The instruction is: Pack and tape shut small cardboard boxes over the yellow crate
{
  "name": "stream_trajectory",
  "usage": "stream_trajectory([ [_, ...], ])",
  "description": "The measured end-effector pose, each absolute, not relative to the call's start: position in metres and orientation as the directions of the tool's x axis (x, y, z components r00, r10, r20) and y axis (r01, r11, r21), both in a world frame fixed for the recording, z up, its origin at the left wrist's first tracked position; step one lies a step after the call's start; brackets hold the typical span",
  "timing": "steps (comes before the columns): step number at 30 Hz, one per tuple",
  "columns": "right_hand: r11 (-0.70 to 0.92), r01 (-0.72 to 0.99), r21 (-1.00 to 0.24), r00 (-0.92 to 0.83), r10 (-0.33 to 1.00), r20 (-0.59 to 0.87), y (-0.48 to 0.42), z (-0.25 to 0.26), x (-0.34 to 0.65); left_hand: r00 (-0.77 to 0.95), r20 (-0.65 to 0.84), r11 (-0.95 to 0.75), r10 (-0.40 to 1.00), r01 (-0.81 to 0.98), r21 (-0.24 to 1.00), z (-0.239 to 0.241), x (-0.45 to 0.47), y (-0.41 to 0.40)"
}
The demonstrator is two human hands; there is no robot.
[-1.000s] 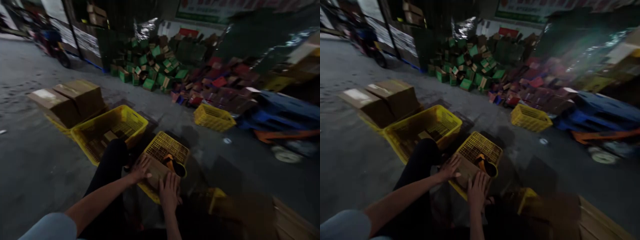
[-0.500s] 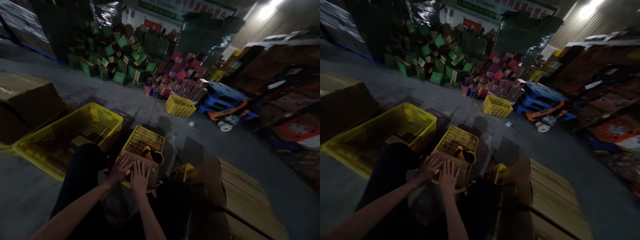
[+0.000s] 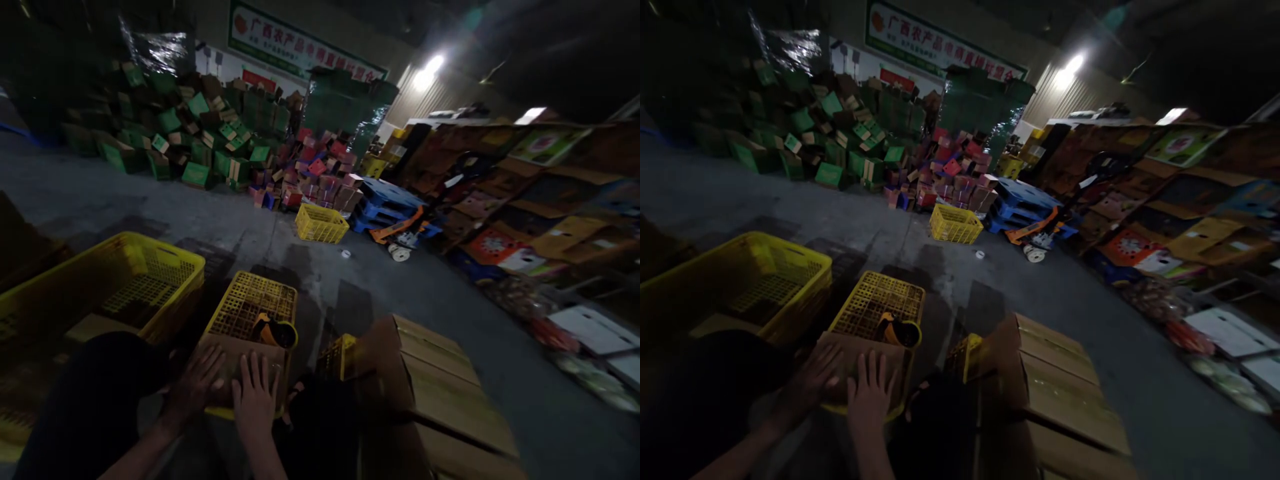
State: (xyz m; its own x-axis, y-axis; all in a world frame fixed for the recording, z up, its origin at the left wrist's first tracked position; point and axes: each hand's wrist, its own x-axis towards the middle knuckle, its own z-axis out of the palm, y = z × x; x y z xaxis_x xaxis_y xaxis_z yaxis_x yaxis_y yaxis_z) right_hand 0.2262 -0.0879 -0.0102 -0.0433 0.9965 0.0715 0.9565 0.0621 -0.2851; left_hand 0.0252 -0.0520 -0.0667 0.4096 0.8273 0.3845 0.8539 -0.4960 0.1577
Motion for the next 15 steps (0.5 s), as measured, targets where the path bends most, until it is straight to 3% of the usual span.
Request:
stream_trajectory([
  [5, -0.109, 0.961, -0.255, 0.125, 0.991, 0.047, -0.096, -0.011, 0.261, 0.298, 0.389, -0.391, 0.872, 0.902, 0.184, -0.073, 0.023, -0.050],
  [10, -0.104, 0.964, -0.246, 0.128, 0.988, 0.084, -0.094, -0.019, 0.266, 0.246, 0.422, -0.347, 0.873, 0.920, 0.183, -0.081, 0.026, -0.045],
  [15, -0.106, 0.966, -0.236, 0.138, 0.982, 0.125, -0.089, -0.038, 0.263, 0.258, 0.581, -0.392, 0.772, 0.913, 0.115, -0.101, 0.055, -0.042],
])
